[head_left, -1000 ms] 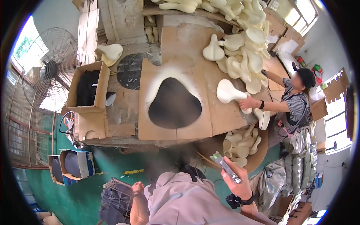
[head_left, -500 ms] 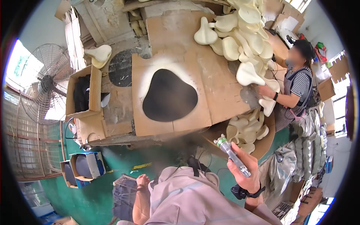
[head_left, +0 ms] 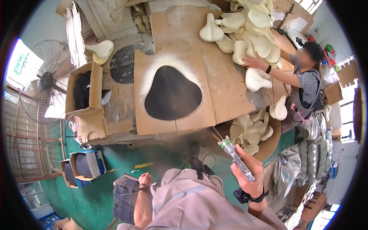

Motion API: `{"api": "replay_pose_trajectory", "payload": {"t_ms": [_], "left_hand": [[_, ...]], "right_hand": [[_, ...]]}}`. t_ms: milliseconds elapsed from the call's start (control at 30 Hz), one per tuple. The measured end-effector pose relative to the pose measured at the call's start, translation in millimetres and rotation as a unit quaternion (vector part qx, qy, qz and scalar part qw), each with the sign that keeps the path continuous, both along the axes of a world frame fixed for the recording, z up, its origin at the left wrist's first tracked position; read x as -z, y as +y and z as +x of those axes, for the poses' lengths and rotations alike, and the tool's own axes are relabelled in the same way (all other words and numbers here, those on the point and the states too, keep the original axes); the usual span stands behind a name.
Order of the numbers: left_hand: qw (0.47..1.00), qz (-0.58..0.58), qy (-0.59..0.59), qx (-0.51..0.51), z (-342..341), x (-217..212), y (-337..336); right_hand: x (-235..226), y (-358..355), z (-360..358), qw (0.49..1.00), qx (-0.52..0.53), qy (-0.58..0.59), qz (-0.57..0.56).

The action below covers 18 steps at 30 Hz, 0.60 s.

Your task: The person sprays a black substance onto white shoe parts using a handheld spray gun. They pick up the parts from a table, apply the spray, and place them onto a metal rack. The person also handles cardboard boxes containing the parts.

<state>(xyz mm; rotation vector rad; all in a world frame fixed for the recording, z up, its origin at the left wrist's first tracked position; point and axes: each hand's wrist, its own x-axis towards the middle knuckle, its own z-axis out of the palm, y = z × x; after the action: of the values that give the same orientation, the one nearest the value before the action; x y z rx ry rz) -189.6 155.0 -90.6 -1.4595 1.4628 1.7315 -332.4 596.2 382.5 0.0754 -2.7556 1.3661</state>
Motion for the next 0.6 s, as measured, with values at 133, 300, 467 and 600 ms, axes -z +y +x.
{"api": "replay_pose_trajectory", "payload": {"t_ms": [133, 300, 467, 600], "left_hand": [[0.999, 0.009, 0.010, -0.042, 20.3, 19.0, -0.3], [1.000, -0.007, 0.005, 0.008, 46.3, 36.3, -14.6], [1.000, 0.013, -0.003, 0.014, 18.0, 10.8, -9.2], [1.000, 0.017, -0.004, 0.019, -7.9, -13.1, -4.1]], "right_hand": [[1.8, 11.3, 10.2, 0.999, -0.034, -0.024, 0.008], [-3.3, 22.3, 12.8, 0.995, -0.013, -0.095, -0.029], [-56.7, 21.1, 9.9, 0.997, 0.065, -0.040, -0.031], [-116.0, 34.7, 19.7, 0.998, 0.038, -0.040, 0.037]]}}
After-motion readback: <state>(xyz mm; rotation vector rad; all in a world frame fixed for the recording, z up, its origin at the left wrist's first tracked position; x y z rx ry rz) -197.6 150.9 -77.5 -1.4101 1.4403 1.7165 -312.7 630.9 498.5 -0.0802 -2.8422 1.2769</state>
